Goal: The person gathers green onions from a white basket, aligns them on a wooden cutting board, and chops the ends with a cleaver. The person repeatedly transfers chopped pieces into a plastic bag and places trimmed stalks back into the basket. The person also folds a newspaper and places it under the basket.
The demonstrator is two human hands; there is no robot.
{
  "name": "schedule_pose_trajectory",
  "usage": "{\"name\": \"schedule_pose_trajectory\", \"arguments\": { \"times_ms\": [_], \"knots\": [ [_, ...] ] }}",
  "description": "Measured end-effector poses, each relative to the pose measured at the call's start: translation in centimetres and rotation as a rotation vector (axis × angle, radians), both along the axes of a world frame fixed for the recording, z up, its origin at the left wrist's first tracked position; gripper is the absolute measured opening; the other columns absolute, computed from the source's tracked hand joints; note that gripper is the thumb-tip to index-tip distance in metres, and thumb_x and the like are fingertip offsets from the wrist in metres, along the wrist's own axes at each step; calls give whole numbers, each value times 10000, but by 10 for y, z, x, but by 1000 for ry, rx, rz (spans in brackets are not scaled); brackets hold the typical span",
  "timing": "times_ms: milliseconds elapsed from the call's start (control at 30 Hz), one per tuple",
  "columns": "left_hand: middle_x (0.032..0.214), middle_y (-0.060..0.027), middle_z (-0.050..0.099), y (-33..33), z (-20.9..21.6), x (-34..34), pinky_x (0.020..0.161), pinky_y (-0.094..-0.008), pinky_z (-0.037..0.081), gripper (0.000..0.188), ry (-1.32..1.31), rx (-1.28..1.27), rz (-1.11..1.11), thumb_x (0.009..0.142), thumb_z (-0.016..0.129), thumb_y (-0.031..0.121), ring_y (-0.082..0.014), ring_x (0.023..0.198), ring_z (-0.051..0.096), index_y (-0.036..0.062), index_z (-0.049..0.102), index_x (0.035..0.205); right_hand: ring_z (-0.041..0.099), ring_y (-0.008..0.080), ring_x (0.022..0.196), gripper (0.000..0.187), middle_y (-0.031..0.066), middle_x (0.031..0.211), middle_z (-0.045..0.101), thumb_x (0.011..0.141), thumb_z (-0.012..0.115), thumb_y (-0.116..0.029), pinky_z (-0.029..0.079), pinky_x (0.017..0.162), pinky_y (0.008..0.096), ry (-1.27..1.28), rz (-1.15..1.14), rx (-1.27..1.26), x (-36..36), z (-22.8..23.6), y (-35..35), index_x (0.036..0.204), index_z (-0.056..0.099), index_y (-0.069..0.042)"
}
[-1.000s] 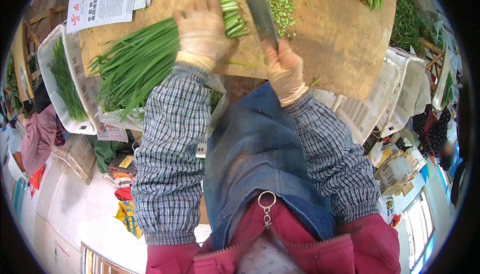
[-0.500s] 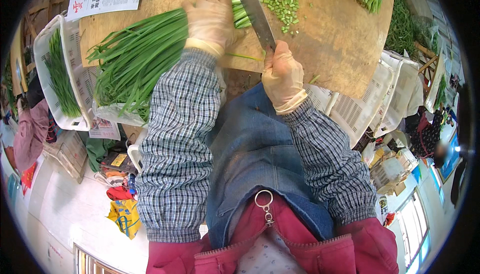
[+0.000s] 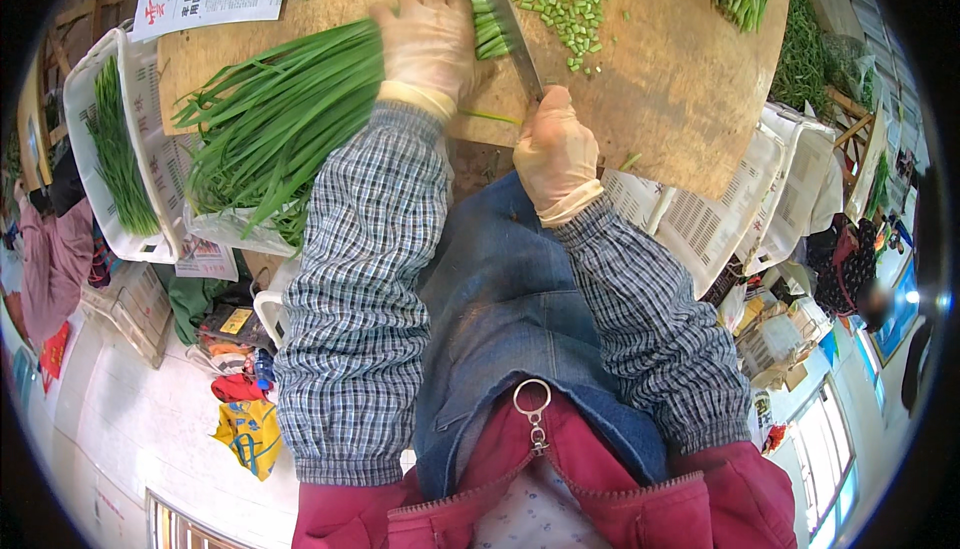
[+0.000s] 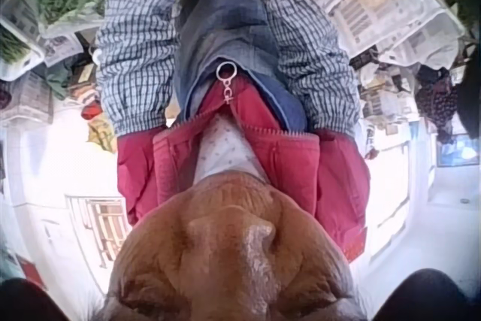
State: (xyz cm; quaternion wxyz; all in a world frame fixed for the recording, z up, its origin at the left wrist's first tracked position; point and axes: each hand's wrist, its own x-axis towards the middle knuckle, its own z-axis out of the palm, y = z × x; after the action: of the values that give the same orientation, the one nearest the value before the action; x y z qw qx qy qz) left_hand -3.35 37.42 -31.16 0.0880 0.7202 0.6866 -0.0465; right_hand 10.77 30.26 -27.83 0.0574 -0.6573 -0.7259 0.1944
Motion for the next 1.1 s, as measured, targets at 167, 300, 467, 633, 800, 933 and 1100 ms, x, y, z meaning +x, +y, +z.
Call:
{"name": "schedule_pose_trajectory", "arguments": {
  "times_ms": [167, 300, 467, 633, 800, 933, 1100],
  "knots": [
    [1075, -60, 568, 4, 8, 4, 867, -553, 343, 805, 73, -111, -34, 651, 688, 573, -228, 1017, 506, 54, 437, 1213, 599, 361, 573, 169, 164, 683, 562, 720, 539, -55, 486, 492, 450, -18, -40, -23, -5, 4, 4, 831, 413, -42],
    [1033, -91, 547, 2, -2, 0, 815, -531, 352, 760, 30, -3, -37, 583, 710, 578, -277, 989, 510, 62, 477, 1090, 602, 361, 577, 170, 167, 671, 565, 723, 540, -63, 488, 495, 451, -30, -44, -82, -7, 5, 8, 831, 410, -35],
    [1018, -89, 552, 2, -2, 2, 795, -529, 358, 761, -38, 14, -28, 573, 719, 567, -272, 968, 515, 53, 483, 1082, 614, 373, 610, 170, 185, 679, 586, 741, 538, -78, 497, 537, 464, -4, -14, -156, -3, 1, 20, 837, 411, -19],
    [1031, -86, 554, 7, 5, 5, 820, -545, 352, 779, -46, -58, -29, 602, 714, 555, -260, 987, 515, 52, 464, 1141, 621, 390, 642, 188, 214, 698, 610, 755, 540, -99, 498, 569, 477, 15, -12, -257, -5, 4, 40, 859, 419, 0],
    [1028, -79, 553, 3, 1, 6, 790, -535, 366, 790, 21, 31, -46, 555, 728, 571, -259, 956, 522, 60, 482, 1104, 626, 392, 665, 222, 230, 707, 613, 742, 561, -108, 498, 576, 473, 2, -1, -348, -6, 22, 48, 871, 424, 9],
    [1044, -79, 546, 5, -9, 5, 814, -531, 365, 772, 92, 18, -27, 567, 734, 550, -248, 1012, 505, 67, 478, 1112, 623, 401, 676, 229, 240, 716, 612, 734, 569, -82, 502, 587, 462, 6, 48, -352, 10, 20, 29, 880, 422, 15],
    [1041, -73, 551, 6, 7, 7, 805, -524, 368, 738, 8, -69, -31, 588, 724, 532, -255, 990, 515, 67, 480, 1107, 628, 401, 665, 217, 244, 715, 616, 745, 551, -77, 506, 591, 466, 37, 45, -337, 9, -13, 34, 890, 425, 23]
  ]
}}
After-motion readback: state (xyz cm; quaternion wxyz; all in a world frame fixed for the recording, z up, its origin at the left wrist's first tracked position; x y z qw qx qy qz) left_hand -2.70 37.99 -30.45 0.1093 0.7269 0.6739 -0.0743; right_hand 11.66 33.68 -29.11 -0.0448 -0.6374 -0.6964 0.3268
